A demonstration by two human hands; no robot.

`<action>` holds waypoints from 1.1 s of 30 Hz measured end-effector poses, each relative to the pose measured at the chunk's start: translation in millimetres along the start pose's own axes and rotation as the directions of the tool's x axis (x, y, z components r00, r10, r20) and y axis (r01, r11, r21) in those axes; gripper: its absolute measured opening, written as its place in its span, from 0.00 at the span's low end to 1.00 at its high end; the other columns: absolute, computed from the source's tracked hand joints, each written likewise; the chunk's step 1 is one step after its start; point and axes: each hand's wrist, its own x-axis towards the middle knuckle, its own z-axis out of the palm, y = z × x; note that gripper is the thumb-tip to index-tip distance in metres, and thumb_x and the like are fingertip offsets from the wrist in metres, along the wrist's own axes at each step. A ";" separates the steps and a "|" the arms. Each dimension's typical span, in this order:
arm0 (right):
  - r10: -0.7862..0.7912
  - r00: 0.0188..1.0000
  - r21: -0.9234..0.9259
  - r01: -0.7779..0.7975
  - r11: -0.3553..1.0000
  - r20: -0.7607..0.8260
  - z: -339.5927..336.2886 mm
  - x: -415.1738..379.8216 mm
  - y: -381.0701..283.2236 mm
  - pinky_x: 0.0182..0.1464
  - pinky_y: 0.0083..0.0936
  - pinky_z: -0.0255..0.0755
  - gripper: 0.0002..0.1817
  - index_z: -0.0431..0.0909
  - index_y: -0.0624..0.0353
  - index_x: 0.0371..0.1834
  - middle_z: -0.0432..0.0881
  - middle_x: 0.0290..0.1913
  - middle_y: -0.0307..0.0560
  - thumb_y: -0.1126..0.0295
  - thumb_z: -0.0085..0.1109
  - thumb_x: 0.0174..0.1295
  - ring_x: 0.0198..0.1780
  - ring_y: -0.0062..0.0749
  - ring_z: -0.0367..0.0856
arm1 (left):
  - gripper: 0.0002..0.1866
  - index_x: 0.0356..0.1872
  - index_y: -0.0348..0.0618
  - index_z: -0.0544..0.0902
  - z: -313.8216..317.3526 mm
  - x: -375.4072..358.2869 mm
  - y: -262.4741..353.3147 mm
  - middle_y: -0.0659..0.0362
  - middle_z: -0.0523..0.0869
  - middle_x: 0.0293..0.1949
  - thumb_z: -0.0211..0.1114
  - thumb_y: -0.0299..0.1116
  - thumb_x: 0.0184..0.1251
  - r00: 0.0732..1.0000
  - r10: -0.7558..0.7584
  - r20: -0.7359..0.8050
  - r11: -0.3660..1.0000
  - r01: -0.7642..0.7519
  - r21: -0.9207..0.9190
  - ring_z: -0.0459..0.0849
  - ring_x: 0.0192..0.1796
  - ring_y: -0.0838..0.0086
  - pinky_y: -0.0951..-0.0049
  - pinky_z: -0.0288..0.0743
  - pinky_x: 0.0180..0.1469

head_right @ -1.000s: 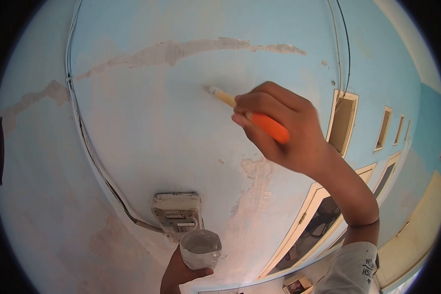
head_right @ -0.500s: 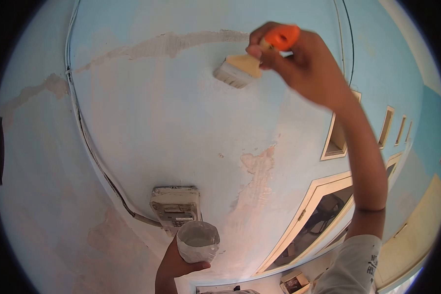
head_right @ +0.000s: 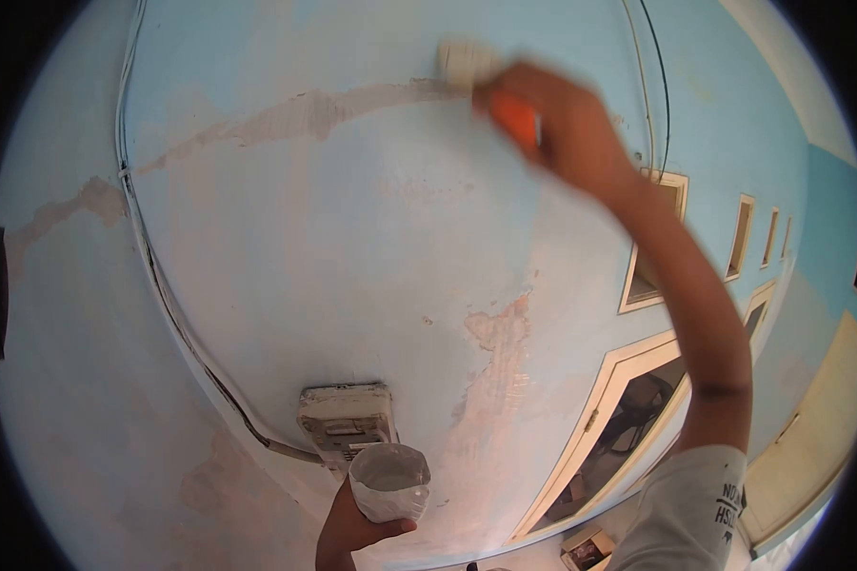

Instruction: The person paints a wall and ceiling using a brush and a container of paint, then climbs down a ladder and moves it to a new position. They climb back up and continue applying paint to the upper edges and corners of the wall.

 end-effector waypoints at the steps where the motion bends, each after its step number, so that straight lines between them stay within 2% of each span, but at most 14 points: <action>1: 0.010 0.999 0.126 -0.015 0.992 0.039 6.3 -32.8 -29.8 0.50 0.32 0.82 0.09 0.84 0.56 0.43 0.87 0.46 0.44 0.77 0.69 0.61 0.47 0.42 0.86 | 0.62 0.73 0.38 0.64 -1.3 0.3 -2.4 0.50 0.81 0.64 0.92 0.51 0.37 1.000 -0.005 0.010 1.000 0.005 -0.017 0.80 0.67 0.59 0.58 0.75 0.68; 4: -0.034 0.939 0.232 -0.049 0.972 0.341 6.3 -88.5 -108.2 0.52 0.35 0.84 0.10 0.83 0.54 0.42 0.87 0.45 0.45 0.74 0.71 0.59 0.48 0.42 0.88 | 0.62 0.73 0.39 0.64 -5.1 -1.4 0.5 0.50 0.81 0.64 0.92 0.51 0.37 1.000 -0.009 0.009 1.000 0.009 -0.023 0.80 0.68 0.59 0.58 0.75 0.68; 7: 0.049 0.950 0.441 -0.188 0.878 0.307 -9.3 -73.6 -99.9 0.51 0.35 0.84 0.09 0.82 0.56 0.42 0.86 0.43 0.47 0.74 0.70 0.60 0.48 0.43 0.88 | 0.61 0.73 0.39 0.65 -5.6 2.1 -2.7 0.50 0.81 0.64 0.92 0.51 0.37 0.999 0.021 0.024 0.998 -0.019 -0.060 0.80 0.67 0.60 0.58 0.75 0.68; 9: 0.046 0.981 0.393 -0.119 0.912 0.189 -9.8 -56.0 -66.0 0.49 0.32 0.82 0.03 0.81 0.62 0.42 0.86 0.41 0.48 0.79 0.62 0.67 0.47 0.38 0.87 | 0.61 0.73 0.39 0.65 -1.8 2.3 7.6 0.50 0.81 0.63 0.92 0.51 0.37 1.000 -0.002 0.027 0.999 0.003 -0.043 0.80 0.67 0.60 0.58 0.75 0.68; 12: 0.273 0.962 0.356 -0.258 0.898 0.007 -2.5 -38.2 -20.0 0.48 0.22 0.79 0.04 0.82 0.64 0.45 0.87 0.44 0.45 0.76 0.63 0.70 0.43 0.30 0.86 | 0.60 0.72 0.38 0.66 2.9 4.1 14.9 0.50 0.81 0.63 0.92 0.50 0.38 0.999 -0.005 0.039 1.000 0.005 0.004 0.80 0.66 0.60 0.57 0.75 0.68; 14: 0.239 0.969 0.244 -0.217 0.945 -0.062 -6.2 -25.5 -4.9 0.49 0.22 0.79 0.04 0.82 0.63 0.44 0.87 0.45 0.46 0.77 0.65 0.69 0.43 0.31 0.87 | 0.60 0.72 0.38 0.66 5.0 4.9 14.8 0.50 0.80 0.63 0.92 0.49 0.38 0.999 -0.007 0.052 1.000 0.005 0.031 0.80 0.66 0.60 0.57 0.75 0.68; 16: 0.049 0.957 0.008 -0.048 0.999 -0.287 -4.8 -18.9 4.6 0.49 0.25 0.80 0.04 0.82 0.62 0.44 0.87 0.46 0.46 0.78 0.64 0.69 0.43 0.35 0.88 | 0.59 0.72 0.39 0.66 5.7 3.2 13.0 0.50 0.80 0.63 0.92 0.48 0.38 0.997 -0.039 0.067 0.998 0.036 0.054 0.80 0.67 0.59 0.57 0.75 0.68; 17: 0.151 0.935 0.051 -0.143 0.988 -0.322 -2.7 -20.3 5.9 0.48 0.25 0.81 0.07 0.82 0.60 0.43 0.87 0.46 0.45 0.79 0.68 0.63 0.44 0.36 0.88 | 0.59 0.72 0.39 0.66 5.5 2.0 13.3 0.50 0.80 0.63 0.92 0.48 0.38 0.997 -0.044 0.070 0.998 0.040 0.055 0.80 0.67 0.59 0.57 0.75 0.68; 20: -0.049 0.973 -0.122 0.022 0.992 -0.227 0.3 -42.4 -9.5 0.47 0.24 0.82 0.11 0.81 0.59 0.41 0.87 0.46 0.43 0.79 0.71 0.56 0.44 0.35 0.87 | 0.59 0.72 0.39 0.66 1.7 -1.9 9.8 0.50 0.80 0.63 0.92 0.47 0.38 0.995 -0.070 0.064 0.998 0.070 0.003 0.80 0.67 0.60 0.57 0.75 0.68; 22: 0.012 1.000 0.053 -0.012 0.999 -0.003 10.0 -65.6 -50.0 0.41 0.24 0.83 0.15 0.81 0.57 0.39 0.86 0.44 0.42 0.77 0.75 0.50 0.43 0.34 0.86 | 0.59 0.72 0.40 0.66 -3.3 -4.8 -5.6 0.51 0.81 0.63 0.92 0.47 0.37 0.999 -0.020 0.042 0.998 0.022 -0.052 0.80 0.67 0.60 0.58 0.75 0.68; 24: -0.060 0.995 0.055 0.056 0.997 0.080 22.3 -94.4 -88.2 0.36 0.24 0.83 0.14 0.80 0.55 0.38 0.85 0.43 0.42 0.73 0.76 0.51 0.42 0.34 0.86 | 0.59 0.72 0.40 0.66 -6.4 -7.9 -9.3 0.51 0.82 0.63 0.92 0.47 0.37 0.999 -0.018 0.028 0.998 0.020 -0.065 0.81 0.66 0.61 0.58 0.75 0.68; 26: -0.030 0.988 0.249 -0.009 0.968 0.152 22.5 -109.6 -109.2 0.33 0.23 0.83 0.14 0.81 0.53 0.38 0.85 0.41 0.42 0.69 0.78 0.53 0.41 0.32 0.86 | 0.59 0.72 0.40 0.66 -7.1 -8.3 -5.2 0.51 0.82 0.62 0.92 0.47 0.37 1.000 -0.017 0.014 0.997 0.018 -0.079 0.81 0.66 0.61 0.59 0.75 0.68; 30: 0.071 0.982 0.492 -0.150 0.857 0.176 -4.4 -80.0 -70.1 0.42 0.25 0.84 0.12 0.81 0.58 0.41 0.85 0.43 0.46 0.74 0.75 0.58 0.41 0.32 0.86 | 0.57 0.70 0.37 0.67 -6.6 -5.1 -1.1 0.53 0.82 0.62 0.93 0.42 0.37 0.998 -0.047 0.036 0.998 0.049 -0.049 0.80 0.65 0.64 0.59 0.75 0.67; 33: 0.150 0.984 0.362 -0.176 0.915 0.099 -15.1 -35.5 -5.8 0.45 0.25 0.81 0.07 0.81 0.61 0.46 0.86 0.44 0.47 0.72 0.66 0.69 0.43 0.31 0.87 | 0.57 0.70 0.37 0.66 -2.1 -4.6 -0.3 0.53 0.81 0.62 0.93 0.42 0.37 0.997 -0.054 0.053 0.997 0.057 -0.049 0.80 0.66 0.64 0.59 0.75 0.68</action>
